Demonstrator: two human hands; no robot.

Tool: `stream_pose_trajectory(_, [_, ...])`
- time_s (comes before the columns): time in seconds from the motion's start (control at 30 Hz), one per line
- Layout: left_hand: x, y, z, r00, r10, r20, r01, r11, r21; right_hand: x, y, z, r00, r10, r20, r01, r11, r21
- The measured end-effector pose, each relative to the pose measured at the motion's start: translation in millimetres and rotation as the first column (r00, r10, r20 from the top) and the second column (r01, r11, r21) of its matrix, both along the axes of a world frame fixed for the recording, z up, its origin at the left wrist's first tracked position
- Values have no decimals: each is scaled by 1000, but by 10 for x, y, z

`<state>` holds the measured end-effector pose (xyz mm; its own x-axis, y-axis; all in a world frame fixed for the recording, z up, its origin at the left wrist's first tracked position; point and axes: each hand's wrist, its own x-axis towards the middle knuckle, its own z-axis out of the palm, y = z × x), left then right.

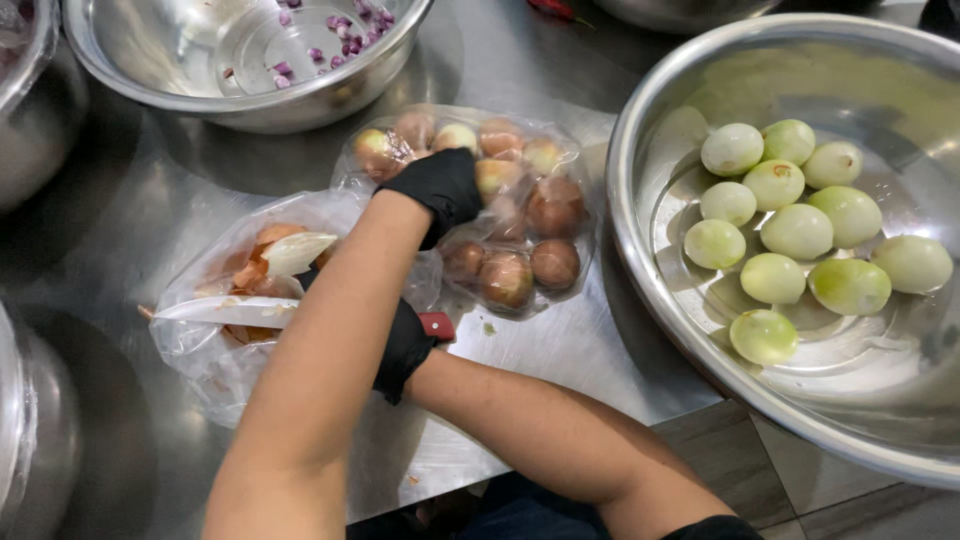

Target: The person peels onions one at a time with a small paring knife over a plastic bag on a stainless steel prep table, letting the skins fall into the bag, and places the peeled onions into a large metal bowl. They continue through a pile of unpeeled onions, occasionally repositioning the bag and reaching for the next onion.

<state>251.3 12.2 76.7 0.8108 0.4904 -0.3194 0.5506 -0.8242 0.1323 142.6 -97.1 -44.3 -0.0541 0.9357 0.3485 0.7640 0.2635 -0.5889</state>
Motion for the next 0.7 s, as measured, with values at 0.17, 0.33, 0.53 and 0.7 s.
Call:
stream_pose_trajectory(0.17, [312, -202, -265, 849, -70, 524, 69, 997, 22, -31, -90, -53, 996, 71, -53, -70, 997, 22])
stream_pose_trajectory(0.33, [587, -210, -518, 935, 30, 353, -79, 989, 124, -10, -201, -94, 990, 114, -81, -113, 993, 27])
stream_pose_trajectory(0.53, [383, -182, -224, 919, 198, 341, -197, 980, -36, -18, -153, -103, 993, 98, -70, -96, 995, 37])
stream_pose_trajectory(0.7, [-12, -396, 528, 891, -52, 452, 63, 998, -8, 44, -75, 30, 1000, 22, -8, -22, 999, 40])
